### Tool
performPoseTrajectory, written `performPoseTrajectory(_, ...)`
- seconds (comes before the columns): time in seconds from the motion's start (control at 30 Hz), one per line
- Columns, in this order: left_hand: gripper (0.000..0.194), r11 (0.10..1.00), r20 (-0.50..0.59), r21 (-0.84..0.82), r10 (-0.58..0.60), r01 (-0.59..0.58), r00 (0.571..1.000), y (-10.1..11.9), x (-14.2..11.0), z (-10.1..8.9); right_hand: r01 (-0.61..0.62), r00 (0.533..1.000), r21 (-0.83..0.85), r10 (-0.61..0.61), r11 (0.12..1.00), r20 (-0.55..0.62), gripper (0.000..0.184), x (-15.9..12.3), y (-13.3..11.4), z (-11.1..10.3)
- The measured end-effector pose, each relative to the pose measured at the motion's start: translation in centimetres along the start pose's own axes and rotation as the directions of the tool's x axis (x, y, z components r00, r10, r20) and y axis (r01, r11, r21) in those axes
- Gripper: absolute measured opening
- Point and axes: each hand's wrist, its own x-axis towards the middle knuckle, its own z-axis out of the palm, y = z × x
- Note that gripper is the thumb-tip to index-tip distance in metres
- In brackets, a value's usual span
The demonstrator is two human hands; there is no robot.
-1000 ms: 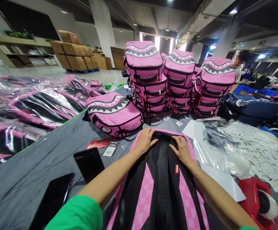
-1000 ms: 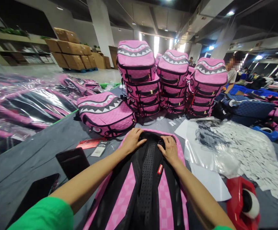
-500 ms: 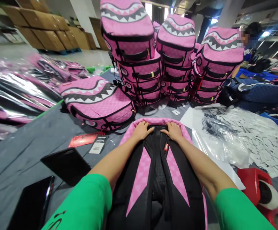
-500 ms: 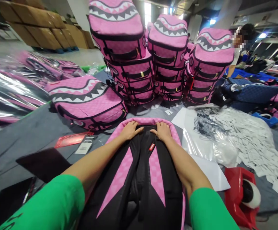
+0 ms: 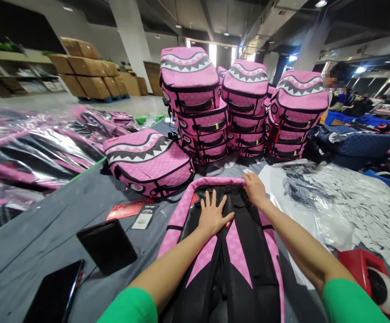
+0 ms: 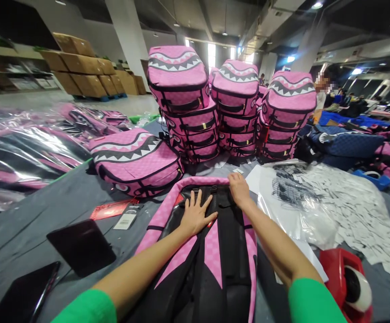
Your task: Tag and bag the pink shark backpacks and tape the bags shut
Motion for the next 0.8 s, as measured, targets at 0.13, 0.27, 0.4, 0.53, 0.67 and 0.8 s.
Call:
performPoseTrajectory(0.13, 0.072, 0.999, -0.082, -0.006, 0.033, -0.034, 0.996, 0.1, -1.2, 0.4, 0.009, 0.978, -0.037, -0.001, 0.999, 0.207, 0.05, 3.6, 2.9, -0.9)
performPoseTrajectory(0.27, 0.06, 0.989, -0.086, -0.036, 0.14, -0.143, 0.986, -0.4, -0.2, 1.0, 0.013, 0.933, -0.06, 0.009, 0.998, 0.359, 0.041, 7.5, 3.5, 0.7)
performPoseTrajectory(0.4, 0.063, 0.996, -0.005, -0.06, 0.06, -0.061, 0.998, -1.2, 2.4, 1.2, 0.006, 0.945, -0.088, 0.023, 0.996, 0.327, 0.046, 8.3, 2.3, 0.1)
performPoseTrajectory(0.53, 0.056, 0.996, -0.064, -0.073, 0.045, -0.05, 0.997, -1.2, 3.3, 1.1, 0.04, 0.977, -0.094, -0.019, 0.995, 0.213, 0.046, 2.1, -1.4, -2.2)
performPoseTrajectory(0.67, 0.051, 0.982, -0.153, -0.183, 0.006, -0.034, 0.988, -0.9, 3.7, 1.1, 0.248, 0.966, 0.041, -0.25, 0.968, 0.058, 0.049, -8.3, -7.5, -2.2)
performPoseTrajectory(0.8, 0.051, 0.96, -0.165, -0.281, -0.052, 0.003, 0.985, -0.8, 3.9, -0.2, 0.32, 0.944, 0.143, -0.329, 0.936, 0.038, 0.053, -13.4, -11.3, 0.7)
